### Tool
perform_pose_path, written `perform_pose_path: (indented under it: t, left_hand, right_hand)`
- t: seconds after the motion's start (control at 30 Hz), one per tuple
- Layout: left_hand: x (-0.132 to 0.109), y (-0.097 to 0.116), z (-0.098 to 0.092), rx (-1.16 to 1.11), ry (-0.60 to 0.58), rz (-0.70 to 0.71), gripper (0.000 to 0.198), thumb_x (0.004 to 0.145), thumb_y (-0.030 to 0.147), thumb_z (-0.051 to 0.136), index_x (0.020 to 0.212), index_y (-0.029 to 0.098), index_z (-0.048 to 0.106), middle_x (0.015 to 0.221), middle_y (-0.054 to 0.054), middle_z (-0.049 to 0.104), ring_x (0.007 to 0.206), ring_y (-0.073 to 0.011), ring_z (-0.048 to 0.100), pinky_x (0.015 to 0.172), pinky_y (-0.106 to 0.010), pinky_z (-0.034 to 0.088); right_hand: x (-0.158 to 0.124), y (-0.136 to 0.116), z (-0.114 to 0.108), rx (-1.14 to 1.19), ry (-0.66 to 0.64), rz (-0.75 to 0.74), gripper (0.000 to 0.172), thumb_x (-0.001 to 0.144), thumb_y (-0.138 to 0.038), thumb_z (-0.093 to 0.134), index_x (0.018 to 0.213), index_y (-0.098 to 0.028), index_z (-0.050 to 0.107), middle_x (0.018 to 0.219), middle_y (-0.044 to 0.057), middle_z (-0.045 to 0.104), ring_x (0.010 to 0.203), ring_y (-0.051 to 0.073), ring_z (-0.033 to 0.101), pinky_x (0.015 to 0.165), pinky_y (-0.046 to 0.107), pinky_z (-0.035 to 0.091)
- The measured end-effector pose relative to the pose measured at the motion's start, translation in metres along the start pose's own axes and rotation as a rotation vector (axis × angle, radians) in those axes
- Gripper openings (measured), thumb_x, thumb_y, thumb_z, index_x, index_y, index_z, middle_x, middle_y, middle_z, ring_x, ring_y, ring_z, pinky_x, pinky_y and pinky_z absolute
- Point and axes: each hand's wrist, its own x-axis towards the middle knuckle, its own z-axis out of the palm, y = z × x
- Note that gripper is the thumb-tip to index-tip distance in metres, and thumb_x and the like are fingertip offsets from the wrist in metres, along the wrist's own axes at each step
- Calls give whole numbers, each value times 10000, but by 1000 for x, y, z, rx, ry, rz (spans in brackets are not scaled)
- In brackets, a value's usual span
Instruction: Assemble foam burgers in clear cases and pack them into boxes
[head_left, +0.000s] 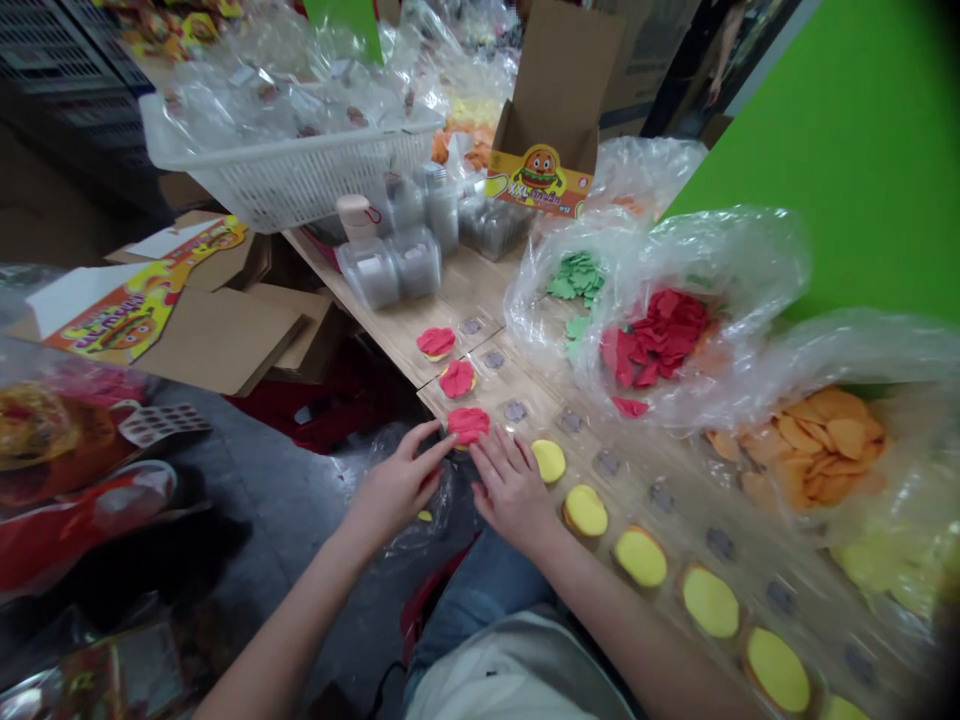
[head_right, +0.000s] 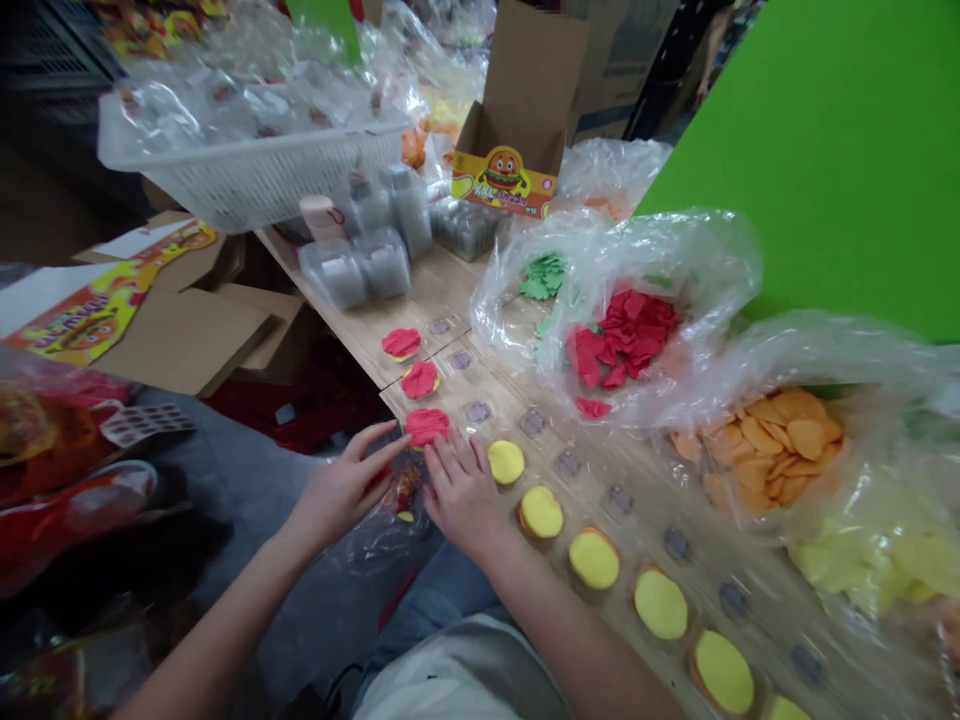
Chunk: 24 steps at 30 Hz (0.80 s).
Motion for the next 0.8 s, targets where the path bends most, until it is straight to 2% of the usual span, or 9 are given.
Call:
perform_pose_path:
  t: [0.1,0.17,0.27,0.37,0.47,0.57,0.67,0.73,0.8]
  left_hand:
    - [0,0,1,124,-113,75,546,840,196,385,1355,359,304,1429,-16,334,1082,-214,546,758,-285,494]
    - [5,2,3,170,-142,85,586,824,163,387,1372,338,275,1419,-29,356,1018,-219,583,743,-293,492]
    - [18,8,3,185,-148,92,583,787,115,407,1340,293,355,1392,-62,394,967,-220,604,725,-286,486]
    - [33,13,-6,146,-182,108,528,750,85,427,1244,265,479,1320,-71,475,919,-204,617,716,-272,479]
    - [38,11,-22,-5,-151,118,439,755,131,448,1162,268,541,1240,-49,534,970,-195,590,799,-279,459]
    - [33,14,-29,-288,102,-43,213,781,272,501,953,225,617,1040,-51,604,951,-191,570,857,-296,436]
    - [25,37,-14,-840,326,-434,252,772,410,535,865,182,586,812,-29,607,743,-155,584,716,-276,482]
    - [24,63,3,-1282,364,-662,294,774,429,538,912,171,569,785,-16,609,672,-126,581,649,-247,491]
    - [26,88,16,-1646,334,-748,257,781,390,544,910,170,574,815,-15,621,694,-109,594,680,-231,498]
  right_hand:
    - [-3,0,0,-17,-21,25,490,860,-282,447,1329,-154,388,1392,93,372,1342,278,166,1059,514,204]
    - [0,-2,3,-21,-12,51,491,862,-271,441,1334,-153,379,1394,99,367,1345,273,158,1059,514,205]
    - [10,-2,8,-19,-6,67,493,841,-247,464,1316,-133,400,1373,125,393,1343,278,164,1056,530,195]
    - [18,3,6,2,-10,52,447,809,-213,492,1248,-129,475,1295,128,483,1326,276,213,1060,533,186]
    - [16,12,-8,90,93,93,395,811,-176,462,1202,-159,516,1259,106,512,1285,260,297,1047,493,247]
    - [5,11,-26,326,224,284,316,841,-199,424,1127,-181,555,1114,102,581,1101,230,486,938,419,397]
    - [-5,-5,-35,690,173,476,294,864,-307,438,1107,-187,551,946,73,613,833,176,583,707,306,500]
    - [-8,-17,-36,807,124,507,324,845,-351,484,1118,-191,551,942,63,616,806,168,585,684,289,501]
    - [-12,-22,-35,762,171,517,314,821,-338,520,1093,-192,573,975,69,616,881,189,574,781,326,481]
